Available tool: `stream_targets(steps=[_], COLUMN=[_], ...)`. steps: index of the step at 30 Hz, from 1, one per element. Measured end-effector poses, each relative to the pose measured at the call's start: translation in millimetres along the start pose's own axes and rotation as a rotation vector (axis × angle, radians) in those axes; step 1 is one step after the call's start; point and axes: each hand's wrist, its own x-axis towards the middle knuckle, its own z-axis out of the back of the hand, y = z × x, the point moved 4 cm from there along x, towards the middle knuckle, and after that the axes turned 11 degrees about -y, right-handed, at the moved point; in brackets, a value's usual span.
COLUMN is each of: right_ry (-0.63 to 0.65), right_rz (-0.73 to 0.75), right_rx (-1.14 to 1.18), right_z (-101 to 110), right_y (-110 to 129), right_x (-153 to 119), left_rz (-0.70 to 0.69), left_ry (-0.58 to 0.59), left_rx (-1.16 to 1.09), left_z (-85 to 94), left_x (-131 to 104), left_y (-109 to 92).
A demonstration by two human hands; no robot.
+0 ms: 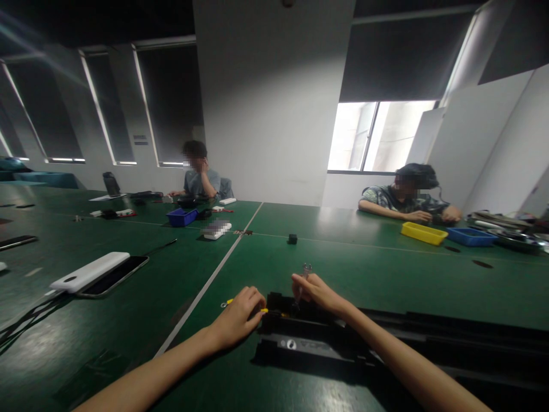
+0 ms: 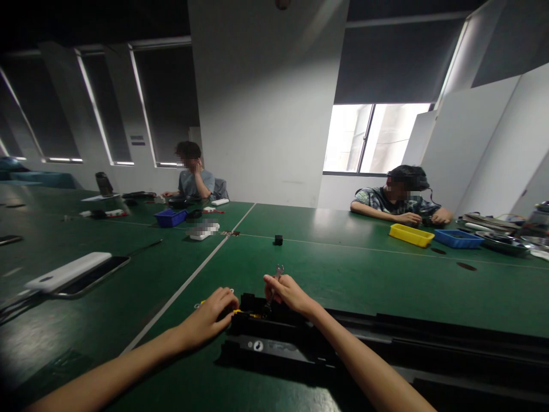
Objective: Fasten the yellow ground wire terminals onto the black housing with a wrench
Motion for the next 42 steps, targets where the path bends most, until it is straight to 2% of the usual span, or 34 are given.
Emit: stream_targets(steps=[42], right_ry=[0.012], right_rz=[0.025], right_rx=[-0.01], right_z=[-0.1], right_y=[-0.3], right_x=[1.7], left_rz=[-0.009], left_ry=[-0.001], left_rx=[0.007], left_z=[-1.1], left_x=[-0.1], left_y=[1.8])
